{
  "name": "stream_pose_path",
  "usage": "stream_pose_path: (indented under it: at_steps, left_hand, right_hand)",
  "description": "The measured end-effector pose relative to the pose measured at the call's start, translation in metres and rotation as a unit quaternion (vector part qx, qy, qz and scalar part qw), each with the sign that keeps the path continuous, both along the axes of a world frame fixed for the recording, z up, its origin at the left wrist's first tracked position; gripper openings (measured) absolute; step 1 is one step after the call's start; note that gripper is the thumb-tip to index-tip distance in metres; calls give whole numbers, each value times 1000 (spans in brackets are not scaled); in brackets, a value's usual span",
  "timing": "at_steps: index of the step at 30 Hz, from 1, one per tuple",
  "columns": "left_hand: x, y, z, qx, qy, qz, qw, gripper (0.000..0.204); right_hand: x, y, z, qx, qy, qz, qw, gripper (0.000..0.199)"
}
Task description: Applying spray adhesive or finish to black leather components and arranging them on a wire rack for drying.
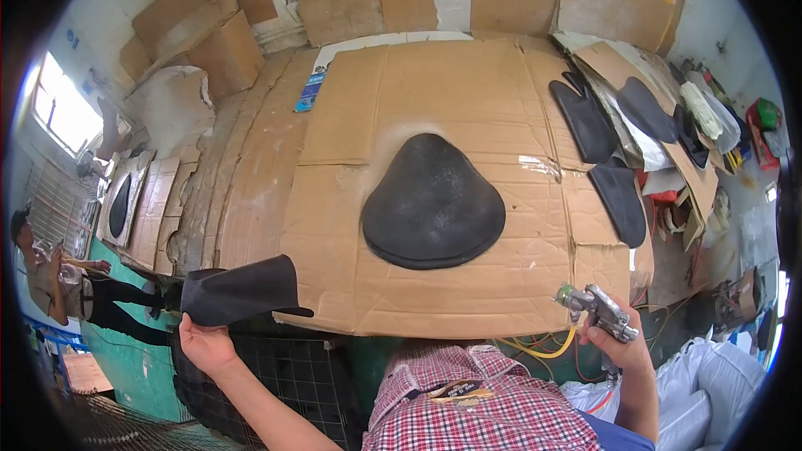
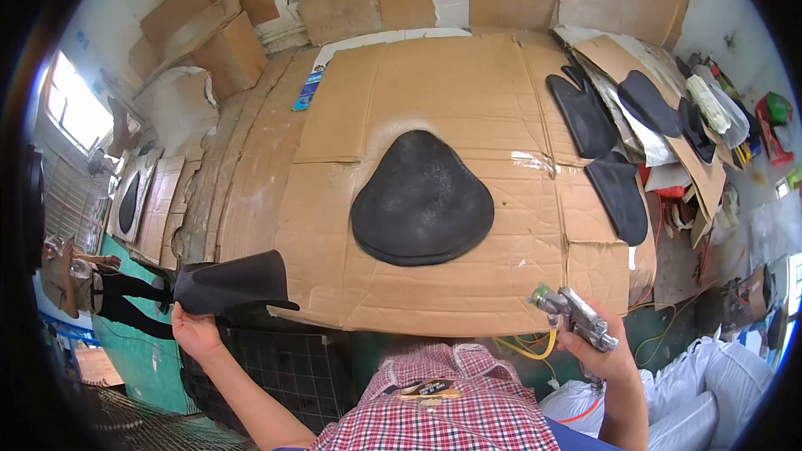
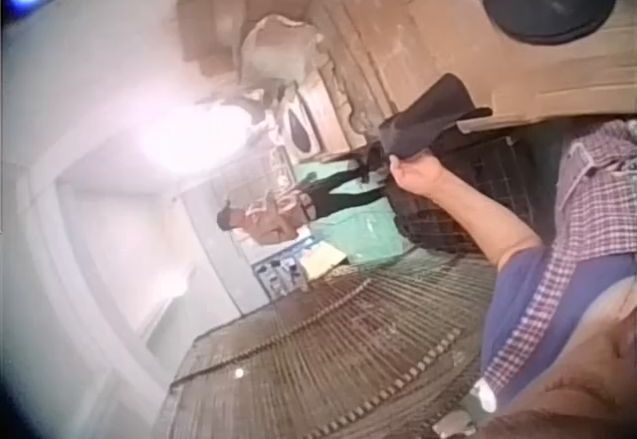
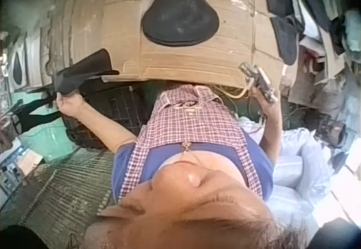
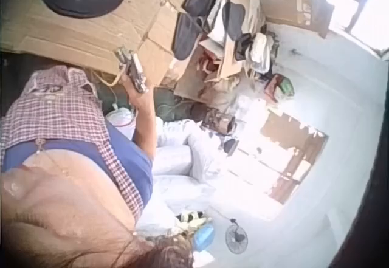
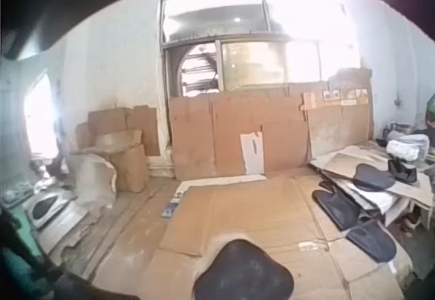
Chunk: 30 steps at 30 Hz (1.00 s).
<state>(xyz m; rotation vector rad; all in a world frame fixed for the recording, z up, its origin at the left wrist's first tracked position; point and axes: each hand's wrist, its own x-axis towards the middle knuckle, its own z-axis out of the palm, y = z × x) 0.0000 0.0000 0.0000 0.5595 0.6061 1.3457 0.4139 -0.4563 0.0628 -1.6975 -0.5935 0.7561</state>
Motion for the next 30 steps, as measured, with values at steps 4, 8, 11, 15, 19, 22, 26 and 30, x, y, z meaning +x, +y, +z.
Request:
stream_pose_path:
  at_steps: [4, 8, 11, 15, 19, 22, 26, 30]
  left_hand:
    - [-10, -11, -34, 9, -45, -4, 999, 33]
    - [-63, -26, -42, 6, -46, -3, 999, 32]
    - [-104, -38, -70, 2, -66, 22, 998, 33]
    - [-157, -73, -106, -13, -78, 77, 994, 32]
    - [-218, -114, -169, 5, -76, 171, 982, 26]
    - [-254, -182, -201, -41, -60, 284, 956, 24]
    - [-302, -282, -285, -110, -49, 369, 922, 26]
    - [-317, -413, -370, -428, -54, 463, 774, 37]
  right_hand:
    - [20, 9, -24, 36, -95, -72, 992, 45]
    - [-26, 4, -15, 55, -76, -95, 991, 46]
    - [-55, -4, -10, 56, -45, -15, 997, 49]
    - [-87, 3, -15, -3, -31, 17, 999, 53]
    - [-100, 6, -28, -23, -34, 51, 998, 45]
    - [-130, 26, -22, -20, 3, 101, 995, 41]
    - [-143, 56, -35, -60, 5, 220, 974, 47]
    - [-154, 70, -39, -90, -5, 279, 956, 55]
